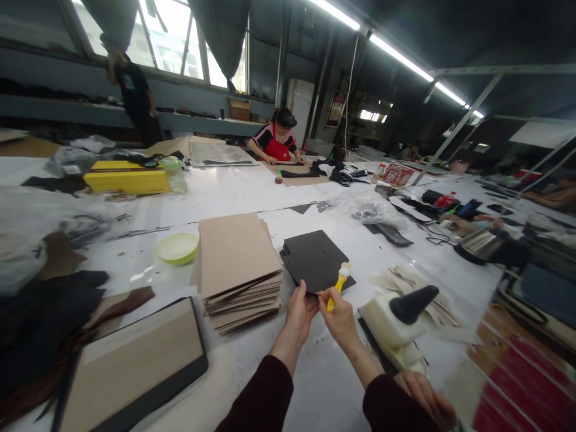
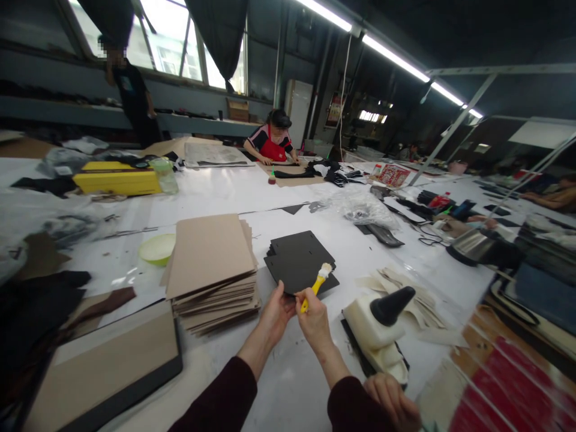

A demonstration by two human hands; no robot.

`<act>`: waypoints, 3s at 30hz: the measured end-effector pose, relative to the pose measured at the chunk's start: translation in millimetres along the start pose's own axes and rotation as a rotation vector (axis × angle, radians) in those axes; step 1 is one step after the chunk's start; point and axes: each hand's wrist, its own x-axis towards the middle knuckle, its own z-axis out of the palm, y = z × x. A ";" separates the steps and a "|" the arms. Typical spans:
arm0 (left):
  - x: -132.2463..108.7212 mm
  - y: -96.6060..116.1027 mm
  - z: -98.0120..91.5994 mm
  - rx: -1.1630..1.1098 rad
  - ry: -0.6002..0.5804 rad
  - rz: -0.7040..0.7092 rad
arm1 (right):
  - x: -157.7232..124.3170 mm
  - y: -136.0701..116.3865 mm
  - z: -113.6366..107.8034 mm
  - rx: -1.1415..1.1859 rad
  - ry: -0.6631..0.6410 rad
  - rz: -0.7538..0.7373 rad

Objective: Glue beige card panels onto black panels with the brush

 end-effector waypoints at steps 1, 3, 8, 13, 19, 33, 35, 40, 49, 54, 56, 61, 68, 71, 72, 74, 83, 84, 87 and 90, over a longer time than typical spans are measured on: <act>-3.3 -1.5 -1.4 -0.001 -0.005 0.008 | -4.3 -3.5 -3.0 0.014 0.002 0.008; -11.2 -5.0 -5.1 0.002 -0.017 0.027 | -11.1 -10.5 -8.8 0.039 -0.007 0.010; -27.8 -8.6 -9.5 0.036 -0.027 0.057 | -23.3 -26.9 -21.1 0.058 -0.031 -0.035; -81.4 -15.2 -28.0 0.155 -0.019 0.005 | -50.0 -53.2 -35.8 0.057 0.033 -0.021; -203.1 -67.3 -97.7 0.283 0.130 -0.160 | -65.8 -104.9 -54.9 0.049 0.074 -0.153; -389.2 12.8 -176.9 1.719 0.321 0.088 | -71.1 -192.0 -95.4 0.063 -0.184 0.045; -410.3 24.3 -200.6 1.854 0.418 0.139 | -87.4 -204.4 -72.1 0.270 -0.337 0.122; -439.4 33.8 -253.7 2.027 0.487 0.209 | -154.6 -257.4 24.3 0.673 -0.678 0.380; -446.3 26.6 -281.9 2.125 0.472 0.363 | -225.8 -331.3 140.3 0.727 -0.812 0.403; -444.2 24.5 -292.3 2.130 0.482 0.416 | -234.2 -359.8 158.1 0.657 -0.824 0.340; -442.4 24.9 -294.1 2.131 0.486 0.433 | -236.1 -361.0 161.5 0.615 -0.798 0.278; -439.0 23.8 -298.0 2.150 0.507 0.468 | -234.0 -313.4 143.0 0.492 -0.657 0.331; -442.1 24.4 -293.3 2.143 0.507 0.442 | -219.1 -255.4 87.7 0.226 -0.508 0.279; -442.9 27.3 -289.5 2.129 0.494 0.434 | -220.8 -261.3 77.6 0.214 -0.540 0.034; -443.0 28.2 -288.6 2.124 0.489 0.427 | -224.4 -264.7 75.3 0.194 -0.599 -0.084; -443.2 29.7 -287.0 2.115 0.478 0.402 | -236.9 -271.0 70.5 0.086 -0.751 -0.317; -447.8 32.4 -278.8 2.053 0.494 0.391 | -300.6 -289.6 31.7 -0.093 -0.978 -0.435; -450.1 30.9 -279.0 2.038 0.497 0.411 | -296.0 -293.5 28.2 -0.035 -0.991 -0.390; -459.1 19.1 -282.1 2.001 0.484 0.472 | -267.5 -311.3 27.4 0.202 -0.961 -0.243; -465.8 -0.6 -287.5 2.003 0.453 0.510 | -239.9 -336.9 46.0 0.414 -0.924 -0.069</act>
